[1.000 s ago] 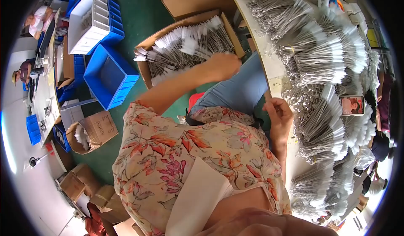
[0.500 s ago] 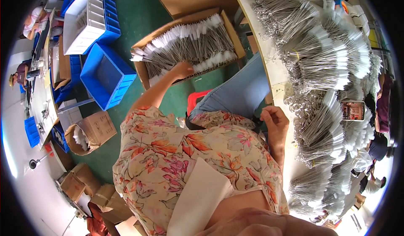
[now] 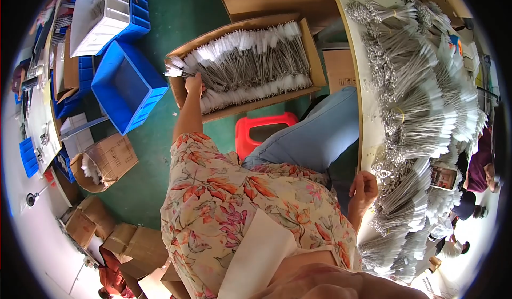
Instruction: Assembling and sorting bundles of industrial swabs at a workshop workbench.
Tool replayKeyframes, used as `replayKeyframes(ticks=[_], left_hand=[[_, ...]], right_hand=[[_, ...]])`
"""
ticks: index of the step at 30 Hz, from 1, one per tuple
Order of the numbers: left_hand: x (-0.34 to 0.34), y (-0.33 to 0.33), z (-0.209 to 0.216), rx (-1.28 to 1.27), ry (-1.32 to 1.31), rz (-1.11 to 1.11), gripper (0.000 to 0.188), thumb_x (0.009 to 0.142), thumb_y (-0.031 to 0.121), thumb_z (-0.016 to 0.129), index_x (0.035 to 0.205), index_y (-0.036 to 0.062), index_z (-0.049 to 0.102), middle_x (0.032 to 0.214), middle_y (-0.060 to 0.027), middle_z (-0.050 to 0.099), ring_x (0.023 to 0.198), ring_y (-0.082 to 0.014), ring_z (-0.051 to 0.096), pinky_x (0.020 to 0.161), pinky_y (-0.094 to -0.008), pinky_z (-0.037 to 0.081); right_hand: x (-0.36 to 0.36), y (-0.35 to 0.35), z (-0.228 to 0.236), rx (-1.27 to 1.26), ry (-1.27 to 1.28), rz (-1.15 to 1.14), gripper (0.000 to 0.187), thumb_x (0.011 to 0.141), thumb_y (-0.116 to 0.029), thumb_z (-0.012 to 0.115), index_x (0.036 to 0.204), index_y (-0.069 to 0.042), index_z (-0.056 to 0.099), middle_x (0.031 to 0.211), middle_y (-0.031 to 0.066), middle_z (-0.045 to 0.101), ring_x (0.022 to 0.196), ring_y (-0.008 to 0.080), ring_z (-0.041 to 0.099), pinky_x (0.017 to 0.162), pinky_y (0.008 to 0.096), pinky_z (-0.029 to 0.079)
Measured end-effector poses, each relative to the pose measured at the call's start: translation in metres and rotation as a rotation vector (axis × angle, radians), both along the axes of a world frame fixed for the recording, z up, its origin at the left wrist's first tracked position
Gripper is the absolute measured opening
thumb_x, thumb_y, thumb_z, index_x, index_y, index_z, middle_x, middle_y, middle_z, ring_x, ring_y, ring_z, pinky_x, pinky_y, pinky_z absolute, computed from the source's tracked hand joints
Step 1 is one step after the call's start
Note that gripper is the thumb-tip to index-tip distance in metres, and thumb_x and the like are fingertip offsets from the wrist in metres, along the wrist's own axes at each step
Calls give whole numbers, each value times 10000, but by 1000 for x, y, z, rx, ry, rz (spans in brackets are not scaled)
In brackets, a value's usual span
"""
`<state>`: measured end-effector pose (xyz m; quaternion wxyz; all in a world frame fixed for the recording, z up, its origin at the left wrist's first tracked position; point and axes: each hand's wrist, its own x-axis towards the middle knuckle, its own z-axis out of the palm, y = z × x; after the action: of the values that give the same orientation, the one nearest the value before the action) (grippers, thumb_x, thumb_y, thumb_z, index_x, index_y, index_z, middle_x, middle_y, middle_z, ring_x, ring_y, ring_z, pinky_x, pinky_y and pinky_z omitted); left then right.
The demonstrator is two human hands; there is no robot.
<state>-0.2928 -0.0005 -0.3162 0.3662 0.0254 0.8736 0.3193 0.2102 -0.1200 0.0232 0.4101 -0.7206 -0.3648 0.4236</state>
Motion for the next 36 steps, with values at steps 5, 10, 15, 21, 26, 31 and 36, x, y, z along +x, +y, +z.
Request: replayKeyframes(ticks=[5, 10, 15, 21, 26, 31, 36], left_hand=[[-16, 18, -31, -211, -89, -603, 163, 798, 69, 489, 726, -17, 607, 657, -129, 603, 511, -240, 604, 399, -329, 491], [29, 54, -59, -249, -137, -780, 155, 786, 23, 468, 767, -47, 605, 699, -163, 613, 553, -266, 620, 423, -340, 493], [10, 56, -94, -465, -38, -1057, 219, 842, 26, 404, 965, -27, 577, 790, -153, 600, 573, -278, 604, 402, -393, 483], [24, 53, -83, -383, 222, -1235, 136, 682, 84, 549, 682, 28, 673, 756, -184, 642, 724, -284, 644, 648, -382, 496], [25, 23, -25, -125, 71, -619, 199, 787, 151, 506, 883, 6, 602, 660, -114, 589, 490, -217, 567, 411, -349, 480], [-14, 36, 6, 77, -106, -478, 189, 831, 273, 530, 851, 85, 538, 626, -60, 512, 484, -186, 498, 402, -339, 431], [-50, 77, 85, 343, -355, -322, 232, 847, 285, 524, 776, 63, 526, 558, -27, 476, 420, -138, 431, 377, -273, 366]], right_hand=[[-3, 5, 5, -35, -8, -23, 51, 825, -49, 573, 836, 0, 563, 557, 9, 492, 414, 43, 404, 347, 171, 278], [-5, 4, -2, -8, -63, -43, 66, 820, -64, 581, 831, -2, 560, 551, 11, 496, 398, 45, 405, 339, 167, 278], [-3, 6, -3, 8, -43, -33, 84, 812, -83, 596, 825, -8, 560, 533, 8, 493, 387, 44, 406, 340, 167, 285], [-1, 4, 1, -43, -22, -65, 55, 802, -44, 595, 842, -12, 572, 560, 13, 531, 415, 44, 438, 378, 174, 324], [8, 1, -5, -1, 89, -14, 54, 787, 11, 599, 840, 3, 593, 623, 24, 574, 493, 53, 507, 443, 187, 387], [20, 0, 1, 123, 138, 113, 43, 797, -12, 603, 837, -7, 590, 659, 27, 574, 516, 55, 518, 458, 183, 404], [45, -22, 17, 148, 333, 189, 66, 798, -54, 623, 856, -24, 611, 717, 21, 593, 618, 69, 552, 522, 216, 441]])
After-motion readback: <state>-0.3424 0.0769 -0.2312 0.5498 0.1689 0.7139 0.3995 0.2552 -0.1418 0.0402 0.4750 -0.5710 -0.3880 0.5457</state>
